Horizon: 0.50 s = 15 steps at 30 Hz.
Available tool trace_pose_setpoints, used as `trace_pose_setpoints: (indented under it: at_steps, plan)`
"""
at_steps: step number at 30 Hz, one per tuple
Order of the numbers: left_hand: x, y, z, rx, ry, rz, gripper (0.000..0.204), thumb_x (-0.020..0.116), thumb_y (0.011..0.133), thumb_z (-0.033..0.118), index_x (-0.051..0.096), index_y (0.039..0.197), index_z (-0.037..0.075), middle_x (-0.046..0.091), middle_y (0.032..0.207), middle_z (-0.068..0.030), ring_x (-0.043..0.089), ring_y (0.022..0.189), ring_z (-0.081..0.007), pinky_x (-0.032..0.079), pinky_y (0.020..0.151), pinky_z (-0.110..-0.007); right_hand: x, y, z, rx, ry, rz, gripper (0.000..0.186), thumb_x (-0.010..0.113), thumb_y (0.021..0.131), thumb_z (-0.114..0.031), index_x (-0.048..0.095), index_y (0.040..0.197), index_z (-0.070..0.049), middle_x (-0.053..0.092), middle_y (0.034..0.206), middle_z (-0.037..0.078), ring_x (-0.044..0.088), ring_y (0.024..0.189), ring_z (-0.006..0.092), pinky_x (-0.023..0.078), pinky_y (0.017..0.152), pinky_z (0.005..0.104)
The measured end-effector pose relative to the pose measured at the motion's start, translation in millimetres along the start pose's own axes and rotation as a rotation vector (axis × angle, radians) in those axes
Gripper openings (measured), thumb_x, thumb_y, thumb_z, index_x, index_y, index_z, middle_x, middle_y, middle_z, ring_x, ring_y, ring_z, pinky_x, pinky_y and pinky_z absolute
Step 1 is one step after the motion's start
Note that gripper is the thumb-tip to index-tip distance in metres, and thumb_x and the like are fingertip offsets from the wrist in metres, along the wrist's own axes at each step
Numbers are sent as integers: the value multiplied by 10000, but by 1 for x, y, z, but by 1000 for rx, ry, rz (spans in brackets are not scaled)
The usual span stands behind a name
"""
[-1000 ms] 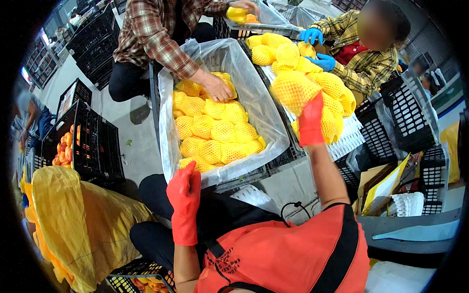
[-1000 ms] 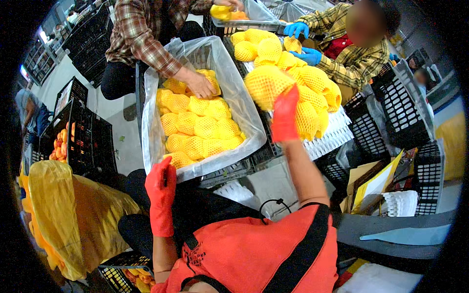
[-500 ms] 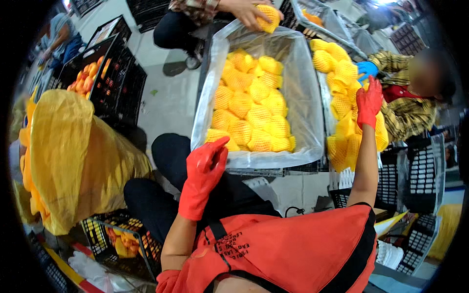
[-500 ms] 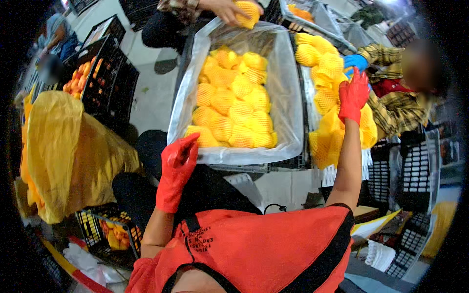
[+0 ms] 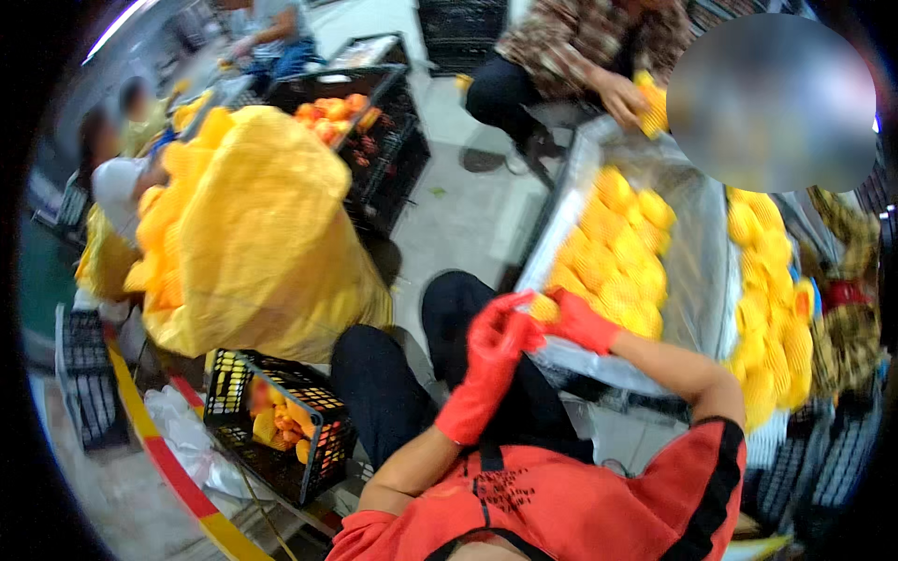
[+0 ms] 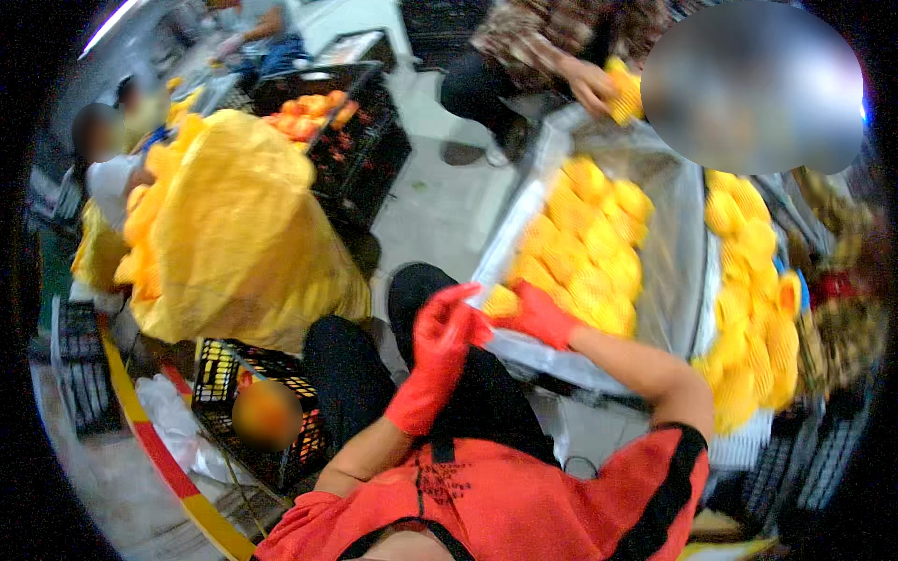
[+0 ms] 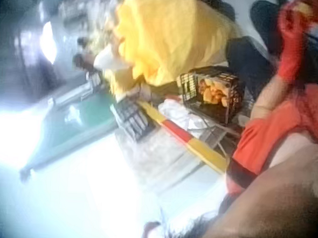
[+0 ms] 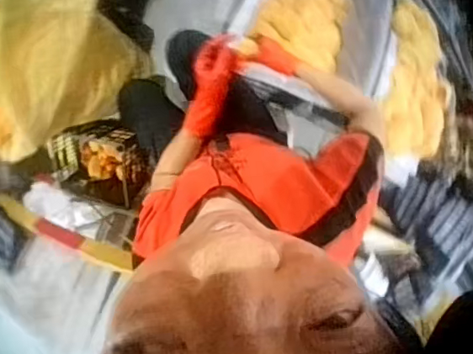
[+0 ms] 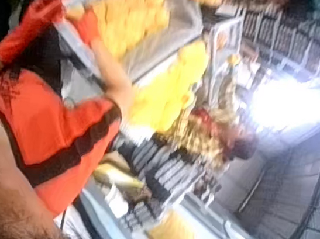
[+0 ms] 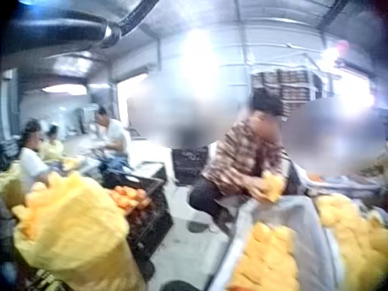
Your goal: The person packs fruits by hand, placing yellow foam sleeves onto individual fruits and arranging them into a plastic crate.
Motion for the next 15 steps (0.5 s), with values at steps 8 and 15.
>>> trace_pose_setpoints:
  at_steps: [8,15]
  plan:
    - [9,-14,14,43,536,-226,359,586,929,76,560,1284,29,659,900,-55,633,761,-132,503,662,-258,-38,-13,-7,163,469,388,646,781,796,-221,425,1288,-1,598,1136,143,615,1033,252,524,856,366]
    - [59,7,38,653,985,-246,620,765,768,192,557,1352,175,441,1391,-236,462,1278,-380,425,1032,-418,-64,-64,-4,-130,1079,716,462,570,962,-163,427,1382,-35,510,1352,86,480,1257,194,383,1065,344]
Point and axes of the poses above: each hand's wrist, its own y-axis towards the middle knuckle, its own x-axis out of the palm, z = x × y, the point moved 7 cm from there along y, towards the middle knuckle
